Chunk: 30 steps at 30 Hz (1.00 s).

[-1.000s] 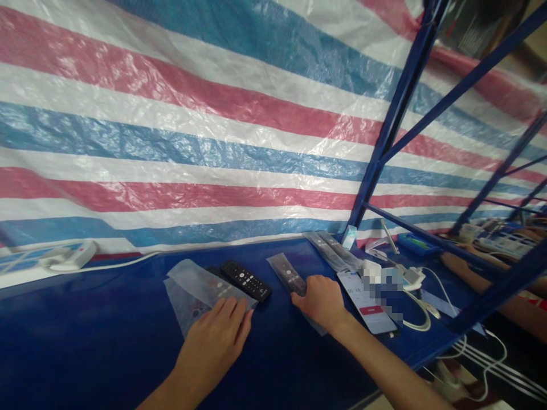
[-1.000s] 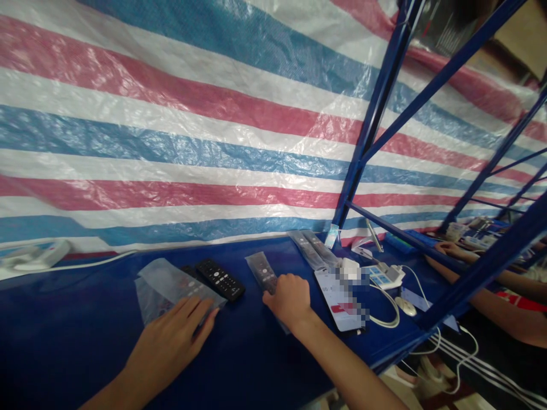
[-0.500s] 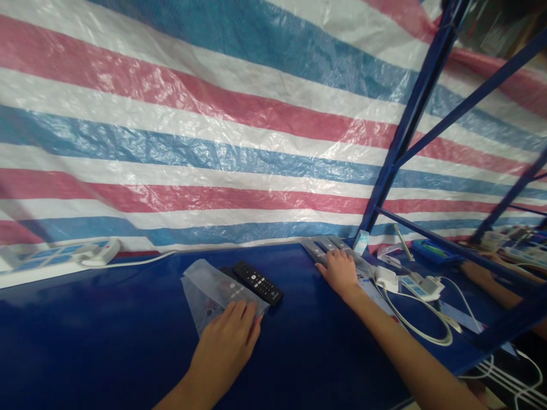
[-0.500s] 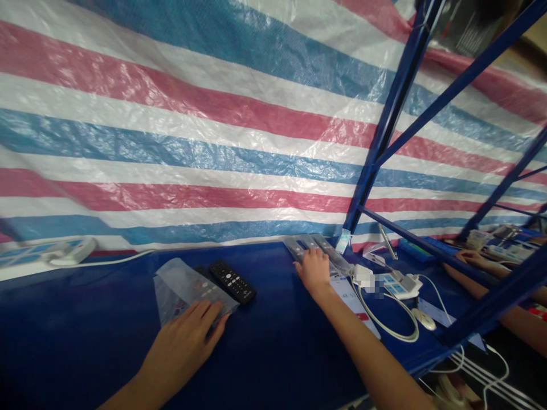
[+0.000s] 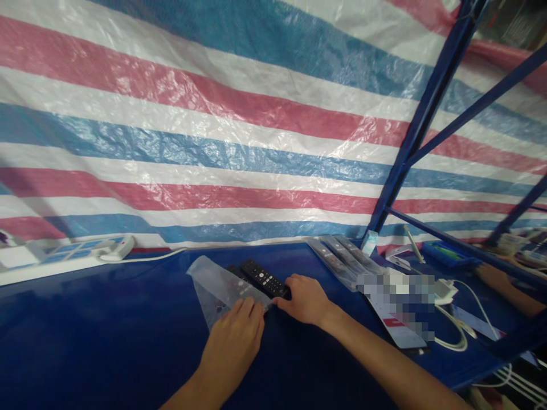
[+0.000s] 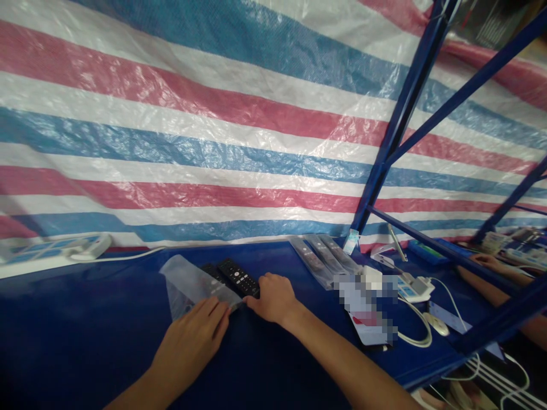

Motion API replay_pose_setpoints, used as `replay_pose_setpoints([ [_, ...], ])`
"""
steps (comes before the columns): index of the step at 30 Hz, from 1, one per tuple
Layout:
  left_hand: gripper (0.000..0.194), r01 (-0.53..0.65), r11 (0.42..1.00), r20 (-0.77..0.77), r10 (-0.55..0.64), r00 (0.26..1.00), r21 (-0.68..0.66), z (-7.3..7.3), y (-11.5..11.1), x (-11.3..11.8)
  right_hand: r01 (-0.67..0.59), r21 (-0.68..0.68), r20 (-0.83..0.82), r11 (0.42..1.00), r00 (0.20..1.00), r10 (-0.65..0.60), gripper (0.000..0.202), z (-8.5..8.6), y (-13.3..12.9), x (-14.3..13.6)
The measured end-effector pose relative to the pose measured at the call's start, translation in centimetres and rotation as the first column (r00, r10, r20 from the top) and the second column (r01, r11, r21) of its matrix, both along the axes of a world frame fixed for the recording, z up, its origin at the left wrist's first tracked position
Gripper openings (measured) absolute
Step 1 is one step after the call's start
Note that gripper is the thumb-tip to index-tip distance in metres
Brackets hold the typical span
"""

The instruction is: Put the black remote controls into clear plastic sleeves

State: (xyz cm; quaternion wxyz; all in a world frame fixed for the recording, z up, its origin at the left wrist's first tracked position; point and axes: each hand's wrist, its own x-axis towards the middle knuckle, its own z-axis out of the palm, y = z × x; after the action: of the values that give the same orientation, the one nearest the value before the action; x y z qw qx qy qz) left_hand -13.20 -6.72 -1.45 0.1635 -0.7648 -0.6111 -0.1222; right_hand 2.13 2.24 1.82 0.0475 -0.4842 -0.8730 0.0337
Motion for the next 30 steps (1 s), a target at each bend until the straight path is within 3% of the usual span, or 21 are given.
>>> replay_pose_setpoints([
  [5, 0.032, -0.009, 1.0, -0.068, 0.008, 0.998, -0.024, -0.6, 0.2, -0.1, 0.079, 0.018, 0.038, 0.997, 0.996, -0.08, 0.038, 0.0, 0.3, 0.6],
  [11, 0.035, 0.255, 0.962, -0.099, -0.246, 0.964, 0.1, -1.5, 0.1, 0.6, 0.17, 0.005, 0.144, 0.985, 0.975, -0.169, 0.037, 0.7, -1.5, 5.2],
  [15, 0.038, 0.367, 0.93, -0.128, -0.367, 0.922, -0.018, -0.8, -0.2, 2.4, 0.237, -0.019, 0.11, 0.971, 0.966, -0.234, 0.032, 0.3, -3.0, 8.5],
  [18, 0.039, 0.304, 0.93, -0.119, -0.332, 0.936, -0.208, 0.0, 0.1, 4.1, 0.263, -0.04, 0.021, 0.964, 0.965, -0.263, 0.029, -0.3, -4.1, 10.8],
  [21, 0.037, 0.182, 0.923, -0.091, -0.224, 0.97, -0.338, 0.4, 0.7, 5.0, 0.297, -0.05, -0.072, 0.954, 0.951, -0.3, 0.028, -0.8, -5.5, 13.0],
  [24, 0.034, 0.108, 0.921, -0.058, -0.139, 0.989, -0.374, 0.6, 1.3, 5.1, 0.317, -0.058, -0.119, 0.947, 0.939, -0.322, 0.025, -1.3, -7.7, 14.9],
  [30, 0.031, 0.074, 0.915, 0.006, -0.079, 0.997, -0.396, 0.9, 1.6, 4.8, 0.168, 0.087, -0.191, 0.982, 0.97, -0.149, 0.018, -3.2, -12.0, 16.8],
])
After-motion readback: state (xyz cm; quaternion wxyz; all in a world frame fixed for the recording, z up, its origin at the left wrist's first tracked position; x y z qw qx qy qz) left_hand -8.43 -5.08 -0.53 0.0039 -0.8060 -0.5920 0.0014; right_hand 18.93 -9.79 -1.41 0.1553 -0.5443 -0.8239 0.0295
